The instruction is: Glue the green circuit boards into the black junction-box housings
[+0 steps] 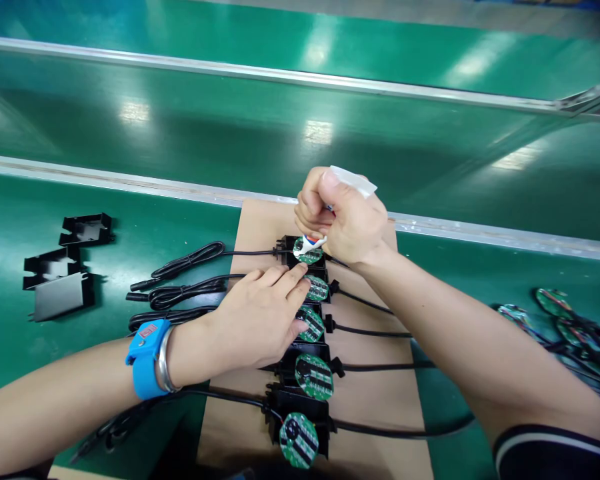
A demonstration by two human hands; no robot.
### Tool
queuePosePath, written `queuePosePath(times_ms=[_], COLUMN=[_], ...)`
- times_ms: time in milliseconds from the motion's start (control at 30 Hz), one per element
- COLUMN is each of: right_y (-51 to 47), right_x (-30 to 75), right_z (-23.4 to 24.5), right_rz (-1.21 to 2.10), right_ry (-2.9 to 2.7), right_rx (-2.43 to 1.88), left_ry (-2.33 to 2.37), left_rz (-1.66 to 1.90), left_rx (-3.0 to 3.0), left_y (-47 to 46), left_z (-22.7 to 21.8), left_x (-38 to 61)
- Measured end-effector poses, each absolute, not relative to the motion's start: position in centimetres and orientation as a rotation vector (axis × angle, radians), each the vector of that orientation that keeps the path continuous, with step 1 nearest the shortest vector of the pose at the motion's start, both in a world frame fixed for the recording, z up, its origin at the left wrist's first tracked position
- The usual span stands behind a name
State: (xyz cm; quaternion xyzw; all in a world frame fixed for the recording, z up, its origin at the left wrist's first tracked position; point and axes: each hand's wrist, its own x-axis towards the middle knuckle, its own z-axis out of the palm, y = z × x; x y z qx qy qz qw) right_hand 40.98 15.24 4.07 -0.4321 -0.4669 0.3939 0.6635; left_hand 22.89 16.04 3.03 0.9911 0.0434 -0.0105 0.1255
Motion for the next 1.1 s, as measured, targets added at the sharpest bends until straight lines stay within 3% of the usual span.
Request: queuePosePath(times_ms=[1100], right_y=[15.6], right_x=[42.8], right_z=[4.0], right_rz=[0.819], right_ry=[-1.052], right_rx=[-1.078], left_ry=[0.137], left_rz=[-0.049], left_rx=[2.899], left_y=[16.0], left_z=[3.1], left_x=[23.0])
